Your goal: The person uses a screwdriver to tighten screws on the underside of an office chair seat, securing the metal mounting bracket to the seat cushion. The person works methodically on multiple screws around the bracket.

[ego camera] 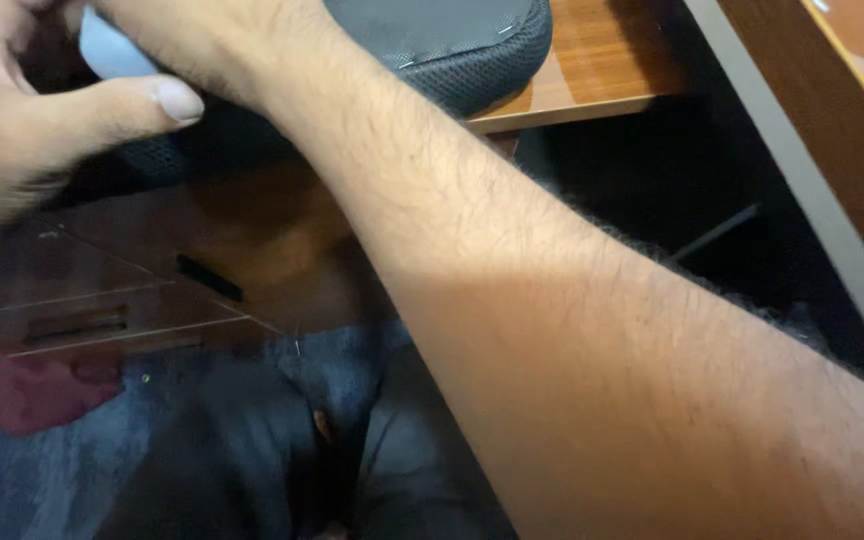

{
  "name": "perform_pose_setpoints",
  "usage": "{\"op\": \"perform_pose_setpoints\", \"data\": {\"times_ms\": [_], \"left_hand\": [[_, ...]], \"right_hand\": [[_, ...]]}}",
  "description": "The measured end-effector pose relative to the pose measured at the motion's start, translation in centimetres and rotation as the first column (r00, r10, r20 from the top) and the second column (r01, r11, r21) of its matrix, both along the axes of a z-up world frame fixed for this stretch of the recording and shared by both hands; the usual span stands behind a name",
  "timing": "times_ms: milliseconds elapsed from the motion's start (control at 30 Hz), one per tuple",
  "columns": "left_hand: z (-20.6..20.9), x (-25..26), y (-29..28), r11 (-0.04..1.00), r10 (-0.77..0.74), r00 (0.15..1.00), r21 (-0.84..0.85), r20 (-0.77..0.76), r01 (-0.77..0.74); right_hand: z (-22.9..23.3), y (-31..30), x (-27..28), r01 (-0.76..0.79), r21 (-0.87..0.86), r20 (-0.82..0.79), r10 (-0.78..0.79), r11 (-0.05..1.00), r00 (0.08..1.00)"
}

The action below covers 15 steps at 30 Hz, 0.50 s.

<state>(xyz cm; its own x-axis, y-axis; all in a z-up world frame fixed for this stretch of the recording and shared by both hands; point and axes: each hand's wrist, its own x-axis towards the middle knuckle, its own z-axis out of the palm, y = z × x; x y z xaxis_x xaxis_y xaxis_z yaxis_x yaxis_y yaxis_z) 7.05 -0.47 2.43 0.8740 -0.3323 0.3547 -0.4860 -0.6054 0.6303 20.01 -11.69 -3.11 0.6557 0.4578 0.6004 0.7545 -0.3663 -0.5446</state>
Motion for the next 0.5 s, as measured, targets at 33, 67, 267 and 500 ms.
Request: {"op": "perform_pose_setpoints", "data": {"times_ms": [33,67,267,500], "left_hand": [[0.1,-0.2,0.0,0.999,0.002,0.998,-0.034,-0.058,-0.004],[0.4,-0.3,0.0,0.998,0.002,0.993,-0.069,-0.116,-0.010],[2.0,-1.3,-1.3,0.987,-0.087,0.992,-0.144,-0.088,0.074],[2.5,-2.7,-1.0,0.998,0.064,0.974,-0.001,-0.220,-0.066]], "right_hand": [[0.4,0.1,-0.6,0.030,-0.026,-0.030,-0.030,0.999,0.999],[0.9,0.2,-1.3,0.052,-0.049,-0.064,-0.056,0.997,0.996],[5.3,-2.2,-4.9,0.184,-0.115,-0.385,-0.215,0.976,0.897],[8.4,-3.4,-8.1,0.230,-0.039,-0.674,-0.195,0.973,0.713]]}}
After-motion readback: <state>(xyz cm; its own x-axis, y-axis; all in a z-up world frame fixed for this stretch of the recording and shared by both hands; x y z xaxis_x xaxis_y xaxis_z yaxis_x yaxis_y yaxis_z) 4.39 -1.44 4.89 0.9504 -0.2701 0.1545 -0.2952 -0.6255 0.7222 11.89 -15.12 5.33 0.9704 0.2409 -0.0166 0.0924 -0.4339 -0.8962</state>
